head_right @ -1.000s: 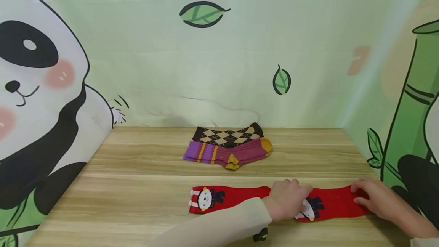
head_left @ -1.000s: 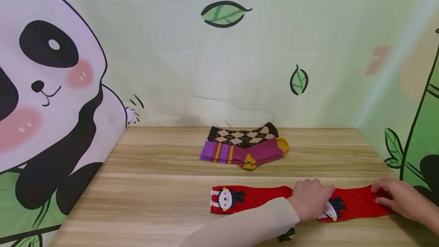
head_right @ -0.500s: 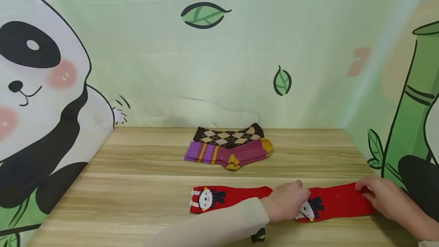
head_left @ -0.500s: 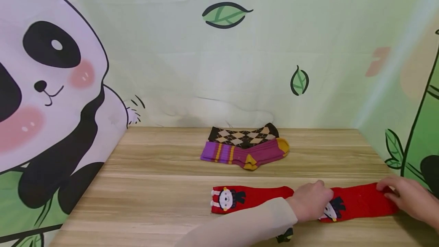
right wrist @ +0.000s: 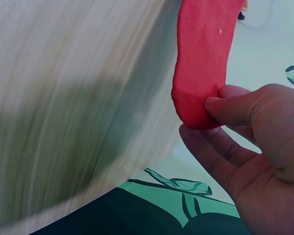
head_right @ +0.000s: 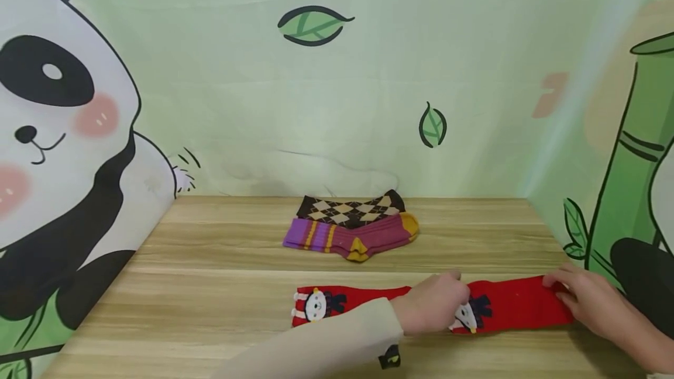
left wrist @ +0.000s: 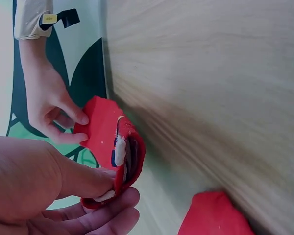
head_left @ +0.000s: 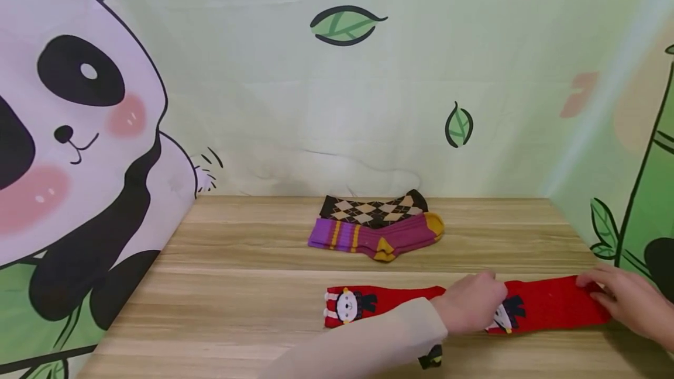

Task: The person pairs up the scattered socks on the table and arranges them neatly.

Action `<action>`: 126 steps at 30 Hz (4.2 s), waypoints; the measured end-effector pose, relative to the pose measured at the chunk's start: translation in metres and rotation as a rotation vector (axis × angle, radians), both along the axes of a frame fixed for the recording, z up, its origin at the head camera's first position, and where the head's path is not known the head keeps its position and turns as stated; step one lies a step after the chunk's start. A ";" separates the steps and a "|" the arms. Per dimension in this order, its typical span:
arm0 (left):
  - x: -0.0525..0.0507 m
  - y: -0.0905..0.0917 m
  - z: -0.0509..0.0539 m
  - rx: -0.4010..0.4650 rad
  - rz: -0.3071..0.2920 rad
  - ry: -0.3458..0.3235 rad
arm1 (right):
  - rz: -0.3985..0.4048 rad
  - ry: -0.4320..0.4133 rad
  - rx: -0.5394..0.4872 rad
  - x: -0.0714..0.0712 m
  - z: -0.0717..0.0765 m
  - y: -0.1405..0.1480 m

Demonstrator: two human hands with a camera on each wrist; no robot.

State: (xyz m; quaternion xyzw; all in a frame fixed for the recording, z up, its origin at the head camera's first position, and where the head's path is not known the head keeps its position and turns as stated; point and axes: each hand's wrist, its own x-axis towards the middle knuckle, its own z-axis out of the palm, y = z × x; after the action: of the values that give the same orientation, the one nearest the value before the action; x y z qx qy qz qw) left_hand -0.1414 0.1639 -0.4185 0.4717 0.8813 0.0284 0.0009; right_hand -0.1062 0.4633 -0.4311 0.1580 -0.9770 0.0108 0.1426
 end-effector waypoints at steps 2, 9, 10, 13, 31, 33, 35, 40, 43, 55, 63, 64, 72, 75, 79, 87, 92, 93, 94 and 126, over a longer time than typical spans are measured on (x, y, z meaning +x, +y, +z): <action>-0.001 -0.003 0.002 0.003 -0.008 0.030 | 0.009 0.018 0.000 0.001 -0.001 -0.001; -0.007 -0.015 0.006 0.051 -0.018 0.067 | 0.012 0.012 0.004 0.001 0.002 -0.008; -0.008 -0.017 0.007 0.060 -0.017 0.060 | 0.015 0.020 0.005 0.001 0.002 -0.009; -0.011 -0.024 0.013 0.089 -0.009 0.037 | 0.022 0.036 0.009 0.001 0.002 -0.012; -0.022 -0.060 0.034 0.219 -0.019 -0.011 | 0.032 0.081 -0.027 -0.001 0.013 -0.030; -0.023 -0.065 0.035 0.235 -0.023 -0.011 | 0.047 0.093 -0.027 -0.001 0.015 -0.033; -0.024 -0.069 0.036 0.249 -0.023 -0.020 | 0.062 0.105 -0.030 -0.002 0.017 -0.036; -0.026 -0.081 0.035 0.278 -0.007 -0.043 | 0.089 0.130 -0.041 -0.002 0.021 -0.047; -0.027 -0.088 0.035 0.283 0.011 -0.048 | 0.090 0.117 -0.048 -0.002 0.024 -0.053; -0.034 -0.119 0.036 0.311 0.032 -0.081 | 0.218 0.185 -0.073 -0.009 0.030 -0.072; -0.038 -0.140 0.033 0.336 0.033 -0.096 | 0.286 0.207 -0.099 -0.012 0.031 -0.089; -0.039 -0.143 0.032 0.338 0.038 -0.104 | 0.299 0.207 -0.104 -0.012 0.031 -0.092; -0.040 -0.168 0.027 0.339 0.077 -0.127 | 0.432 0.262 -0.170 -0.017 0.024 -0.109; -0.041 -0.177 0.024 0.339 0.080 -0.130 | 0.448 0.262 -0.177 -0.018 0.024 -0.116; -0.041 -0.190 0.024 0.353 0.095 -0.147 | 0.458 0.243 -0.181 -0.019 0.025 -0.126; -0.038 -0.211 0.022 0.360 0.149 -0.203 | 0.486 0.221 -0.187 -0.022 0.021 -0.146; -0.038 -0.224 0.020 0.370 0.161 -0.212 | 0.500 0.220 -0.199 -0.023 0.018 -0.158; -0.038 -0.226 0.020 0.371 0.162 -0.213 | 0.506 0.222 -0.199 -0.023 0.018 -0.161; -0.038 -0.229 0.020 0.373 0.163 -0.210 | 0.510 0.221 -0.204 -0.024 0.018 -0.164; -0.030 -0.271 0.007 0.401 0.195 -0.244 | 0.554 0.122 -0.272 -0.017 0.011 -0.202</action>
State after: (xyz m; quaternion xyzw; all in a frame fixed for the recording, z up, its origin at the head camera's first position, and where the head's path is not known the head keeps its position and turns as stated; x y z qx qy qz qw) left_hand -0.1710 -0.1068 -0.4118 0.3685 0.8926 0.2596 0.0110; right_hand -0.1237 0.2611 -0.4201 0.3983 -0.8760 0.1703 0.2121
